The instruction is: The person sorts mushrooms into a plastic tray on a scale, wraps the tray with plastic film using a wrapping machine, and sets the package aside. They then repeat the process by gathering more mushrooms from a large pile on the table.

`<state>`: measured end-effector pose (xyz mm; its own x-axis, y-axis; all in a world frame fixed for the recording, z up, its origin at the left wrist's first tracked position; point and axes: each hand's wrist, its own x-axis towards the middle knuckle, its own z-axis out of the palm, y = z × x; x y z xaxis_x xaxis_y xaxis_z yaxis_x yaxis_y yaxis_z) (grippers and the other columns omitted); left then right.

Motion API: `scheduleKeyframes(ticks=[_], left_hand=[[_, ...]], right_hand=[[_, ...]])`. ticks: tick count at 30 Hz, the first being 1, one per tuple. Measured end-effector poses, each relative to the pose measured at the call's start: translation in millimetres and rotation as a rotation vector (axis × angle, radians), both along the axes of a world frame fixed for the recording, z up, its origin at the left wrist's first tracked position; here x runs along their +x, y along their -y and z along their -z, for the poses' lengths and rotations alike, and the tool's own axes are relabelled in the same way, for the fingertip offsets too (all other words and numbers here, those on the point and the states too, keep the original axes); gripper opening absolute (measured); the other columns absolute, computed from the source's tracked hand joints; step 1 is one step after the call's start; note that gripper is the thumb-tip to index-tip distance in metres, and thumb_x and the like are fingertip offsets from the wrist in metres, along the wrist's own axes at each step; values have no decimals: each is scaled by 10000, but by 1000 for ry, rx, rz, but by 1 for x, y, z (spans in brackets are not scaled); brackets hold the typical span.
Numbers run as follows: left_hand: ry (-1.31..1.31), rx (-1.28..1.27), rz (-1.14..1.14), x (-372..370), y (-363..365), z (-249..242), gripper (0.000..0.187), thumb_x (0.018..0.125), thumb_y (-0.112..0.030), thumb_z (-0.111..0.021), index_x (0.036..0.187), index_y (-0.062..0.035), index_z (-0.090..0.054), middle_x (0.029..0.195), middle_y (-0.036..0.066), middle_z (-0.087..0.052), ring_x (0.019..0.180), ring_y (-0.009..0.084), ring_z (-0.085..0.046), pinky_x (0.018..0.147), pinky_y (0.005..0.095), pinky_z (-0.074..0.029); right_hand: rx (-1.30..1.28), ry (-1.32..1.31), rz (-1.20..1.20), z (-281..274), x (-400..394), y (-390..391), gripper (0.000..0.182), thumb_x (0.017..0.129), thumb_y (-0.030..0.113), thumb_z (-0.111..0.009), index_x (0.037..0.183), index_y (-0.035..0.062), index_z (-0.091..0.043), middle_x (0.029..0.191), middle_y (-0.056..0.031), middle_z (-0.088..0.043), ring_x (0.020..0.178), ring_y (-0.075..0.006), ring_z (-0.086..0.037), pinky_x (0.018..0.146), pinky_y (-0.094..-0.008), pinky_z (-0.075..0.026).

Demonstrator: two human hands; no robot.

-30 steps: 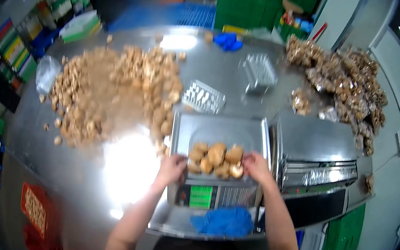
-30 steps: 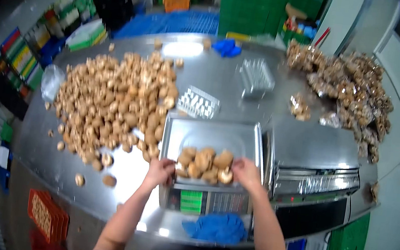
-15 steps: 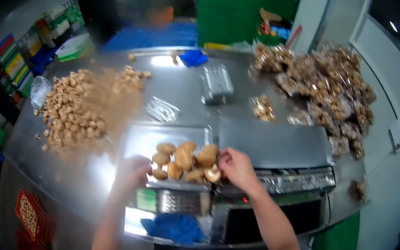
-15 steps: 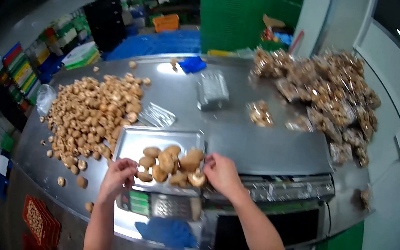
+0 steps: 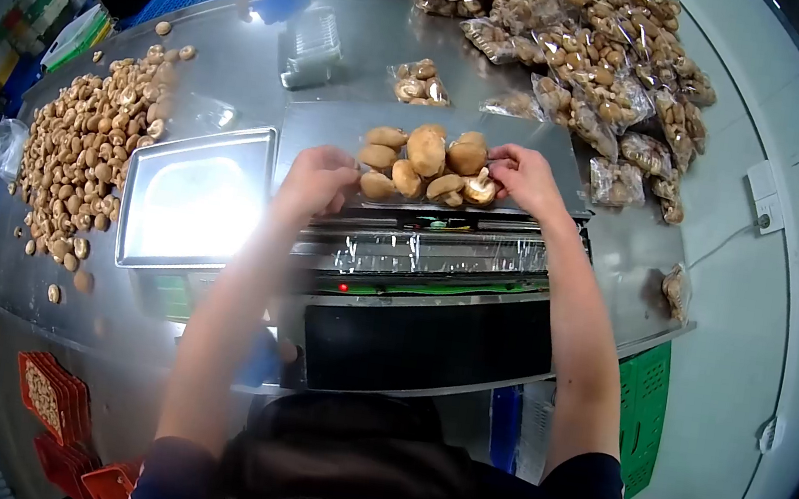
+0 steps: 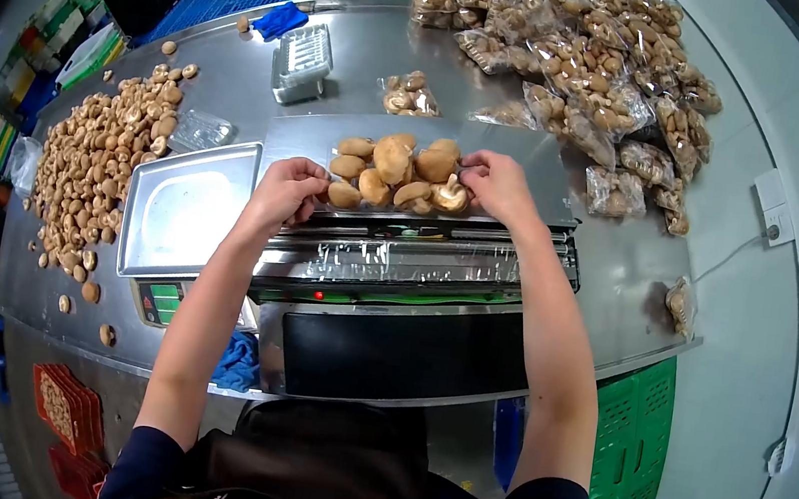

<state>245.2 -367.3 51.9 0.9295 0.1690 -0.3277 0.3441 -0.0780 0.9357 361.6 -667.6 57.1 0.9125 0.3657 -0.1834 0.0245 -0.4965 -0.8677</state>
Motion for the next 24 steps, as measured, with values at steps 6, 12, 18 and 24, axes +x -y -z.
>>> scheduleKeyframes(ticks=[6, 12, 18, 24], left_hand=[[-60, 138, 140, 7, 16, -1, 181, 809, -75, -618, 942, 44, -649, 714, 99, -629, 444, 132, -516, 407, 269, -385], [360, 825, 398, -50, -18, -25, 280, 794, 22, -647, 1066, -44, -629, 931, 77, -650, 675, 151, -612, 605, 266, -504], [683, 1303, 817, -61, -1, -43, 481, 704, -96, -703, 1171, -164, -614, 1271, 62, -536, 1065, 274, -526, 918, 387, -438], [466, 769, 476, -100, -20, -5, 142, 791, -51, -671, 931, -56, -692, 1066, 81, -667, 914, 225, -636, 803, 341, -501]], right_hand=[[-5, -71, -30, 8, 2, 23, 280, 877, 85, -610, 1126, -42, -609, 824, -77, -661, 655, -111, -610, 574, -253, -515], [-308, 643, -345, -22, -33, 102, 336, 853, 73, -610, 1187, 104, -583, 1149, -65, -589, 857, -195, -646, 676, -295, -531], [-720, 706, -683, -32, -50, 115, 454, 791, 111, -659, 1218, 241, -579, 1376, 6, -485, 873, -254, -659, 691, -356, -545], [-127, 59, -287, -36, -90, 140, 200, 829, 53, -632, 1021, 56, -687, 1046, -71, -683, 674, -163, -663, 569, -277, -523]])
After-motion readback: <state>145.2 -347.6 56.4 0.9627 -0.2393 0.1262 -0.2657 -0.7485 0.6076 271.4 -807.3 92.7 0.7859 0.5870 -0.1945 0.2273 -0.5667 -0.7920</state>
